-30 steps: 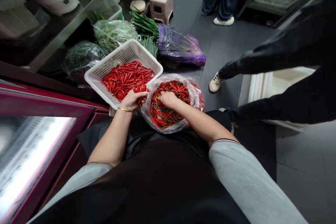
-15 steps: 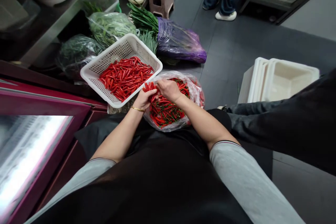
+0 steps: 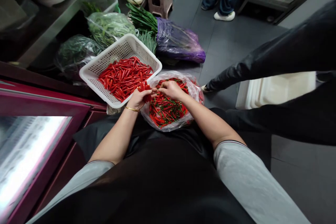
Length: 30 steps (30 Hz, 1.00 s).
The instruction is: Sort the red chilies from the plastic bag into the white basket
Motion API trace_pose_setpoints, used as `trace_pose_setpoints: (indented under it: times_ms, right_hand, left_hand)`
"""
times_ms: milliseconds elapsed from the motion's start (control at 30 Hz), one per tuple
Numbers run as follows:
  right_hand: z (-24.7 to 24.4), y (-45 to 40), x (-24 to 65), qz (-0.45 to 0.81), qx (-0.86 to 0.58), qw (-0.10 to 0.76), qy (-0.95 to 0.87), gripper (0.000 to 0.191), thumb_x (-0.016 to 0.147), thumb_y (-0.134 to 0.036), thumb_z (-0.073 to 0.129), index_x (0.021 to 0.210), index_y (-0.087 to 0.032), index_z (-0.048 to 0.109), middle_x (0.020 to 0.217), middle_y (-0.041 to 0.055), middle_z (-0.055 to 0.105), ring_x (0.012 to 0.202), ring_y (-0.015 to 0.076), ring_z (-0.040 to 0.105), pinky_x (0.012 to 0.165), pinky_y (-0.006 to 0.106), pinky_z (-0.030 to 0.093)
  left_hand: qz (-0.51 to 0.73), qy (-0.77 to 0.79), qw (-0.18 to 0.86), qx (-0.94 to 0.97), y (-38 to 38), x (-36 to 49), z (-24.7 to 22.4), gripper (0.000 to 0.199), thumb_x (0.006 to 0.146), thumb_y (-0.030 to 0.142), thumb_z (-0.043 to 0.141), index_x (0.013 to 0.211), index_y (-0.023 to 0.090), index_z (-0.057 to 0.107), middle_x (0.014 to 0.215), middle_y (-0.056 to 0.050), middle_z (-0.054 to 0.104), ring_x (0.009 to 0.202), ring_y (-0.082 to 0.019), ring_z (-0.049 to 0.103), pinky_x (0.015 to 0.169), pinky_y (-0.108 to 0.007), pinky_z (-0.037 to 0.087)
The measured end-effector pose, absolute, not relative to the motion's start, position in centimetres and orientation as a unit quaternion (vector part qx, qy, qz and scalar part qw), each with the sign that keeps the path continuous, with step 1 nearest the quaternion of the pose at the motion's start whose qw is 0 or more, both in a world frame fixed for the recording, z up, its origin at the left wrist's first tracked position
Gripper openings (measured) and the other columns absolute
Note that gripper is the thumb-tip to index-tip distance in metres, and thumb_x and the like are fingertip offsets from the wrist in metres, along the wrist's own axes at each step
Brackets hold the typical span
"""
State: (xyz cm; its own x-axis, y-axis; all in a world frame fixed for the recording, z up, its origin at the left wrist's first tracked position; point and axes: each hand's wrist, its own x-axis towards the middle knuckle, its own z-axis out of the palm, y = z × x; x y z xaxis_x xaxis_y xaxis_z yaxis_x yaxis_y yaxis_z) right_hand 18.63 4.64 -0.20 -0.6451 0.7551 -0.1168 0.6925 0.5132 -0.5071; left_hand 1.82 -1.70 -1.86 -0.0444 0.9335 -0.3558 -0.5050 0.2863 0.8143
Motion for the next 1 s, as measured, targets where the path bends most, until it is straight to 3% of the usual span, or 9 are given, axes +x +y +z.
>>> trace_pose_setpoints:
  times_ms: [67, 133, 233, 367, 533, 667, 833, 1000]
  right_hand:
    - [1.0, 4.8, 18.4, 0.260, -0.404, 0.095, -0.872, 0.032, 0.097, -0.033, 0.043, 0.095, -0.012, 0.066, 0.086, 0.0067, 0.069, 0.076, 0.0148, 0.060, 0.070, 0.024, 0.040]
    - [1.0, 4.6, 17.9, 0.196, -0.401, 0.089, -0.890, 0.033, 0.098, -0.031, 0.039, 0.101, -0.010, 0.065, 0.094, 0.0113, 0.068, 0.082, 0.0177, 0.061, 0.072, 0.026, 0.041]
    - [-1.1, 3.6, 16.9, 0.117, -0.401, -0.012, -0.909, 0.036, 0.099, -0.028, 0.032, 0.113, -0.011, 0.061, 0.106, 0.0165, 0.065, 0.088, 0.0219, 0.063, 0.071, 0.028, 0.042]
    - [-5.0, 1.4, 15.7, 0.111, -0.352, -0.161, -0.915, 0.036, 0.094, -0.034, 0.043, 0.118, -0.014, 0.059, 0.117, 0.0196, 0.060, 0.088, 0.0244, 0.066, 0.068, 0.030, 0.046]
    - [-5.7, 1.8, 16.7, 0.125, -0.325, -0.182, -0.920, 0.036, 0.090, -0.029, 0.049, 0.116, -0.009, 0.061, 0.110, 0.0199, 0.065, 0.090, 0.0258, 0.066, 0.071, 0.031, 0.047]
    - [-3.4, 5.0, 20.8, 0.193, -0.373, -0.125, -0.899, 0.026, 0.086, -0.033, 0.058, 0.096, -0.012, 0.068, 0.093, 0.0119, 0.072, 0.082, 0.0201, 0.066, 0.069, 0.026, 0.045]
    - [-3.2, 5.6, 23.9, 0.463, -0.502, -0.020, -0.730, 0.020, 0.085, -0.034, 0.063, 0.087, -0.014, 0.064, 0.059, -0.0013, 0.065, 0.053, 0.0116, 0.059, 0.051, 0.020, 0.044]
    - [-3.7, 3.9, 23.3, 0.639, -0.492, 0.087, -0.585, 0.033, 0.090, -0.045, 0.054, 0.080, -0.014, 0.061, 0.056, -0.0001, 0.063, 0.045, 0.0096, 0.057, 0.046, 0.021, 0.048]
  left_hand:
    - [0.556, 0.461, 0.651, 0.234, -1.6, 2.9, -2.0, 0.034, 0.056, 0.017, 0.076, 0.085, 0.014, 0.060, 0.074, 0.000, 0.067, 0.068, -0.013, 0.065, 0.067, -0.027, 0.055]
    - [0.525, 0.481, 0.660, 0.239, -1.6, 3.3, -2.0, 0.029, 0.058, 0.018, 0.074, 0.083, 0.013, 0.059, 0.066, 0.001, 0.064, 0.057, -0.011, 0.062, 0.057, -0.024, 0.053]
    - [0.478, 0.526, 0.663, 0.233, -1.6, 2.2, -1.7, 0.025, 0.060, 0.020, 0.072, 0.079, 0.012, 0.058, 0.056, 0.002, 0.059, 0.043, -0.008, 0.052, 0.041, -0.020, 0.042]
    - [0.515, 0.558, 0.618, 0.205, -1.7, 0.0, -1.1, 0.032, 0.055, 0.016, 0.075, 0.084, 0.011, 0.061, 0.056, 0.003, 0.059, 0.045, -0.008, 0.055, 0.045, -0.020, 0.046]
    - [0.504, 0.519, 0.654, 0.222, -1.7, -0.4, -0.8, 0.039, 0.054, 0.017, 0.078, 0.089, 0.009, 0.064, 0.059, 0.003, 0.061, 0.047, -0.007, 0.055, 0.046, -0.020, 0.047]
    - [0.501, 0.501, 0.672, 0.217, -1.7, 0.4, -1.0, 0.036, 0.055, 0.017, 0.077, 0.088, 0.010, 0.062, 0.059, 0.003, 0.061, 0.046, -0.008, 0.056, 0.045, -0.019, 0.048]
    - [0.483, 0.495, 0.693, 0.204, -1.8, 2.5, -1.9, 0.034, 0.057, 0.015, 0.072, 0.089, 0.011, 0.060, 0.061, 0.001, 0.063, 0.052, -0.012, 0.063, 0.049, -0.022, 0.052]
    - [0.481, 0.524, 0.675, 0.192, -1.9, 4.2, -2.7, 0.030, 0.058, 0.014, 0.070, 0.086, 0.013, 0.058, 0.063, 0.000, 0.064, 0.058, -0.015, 0.065, 0.053, -0.026, 0.055]
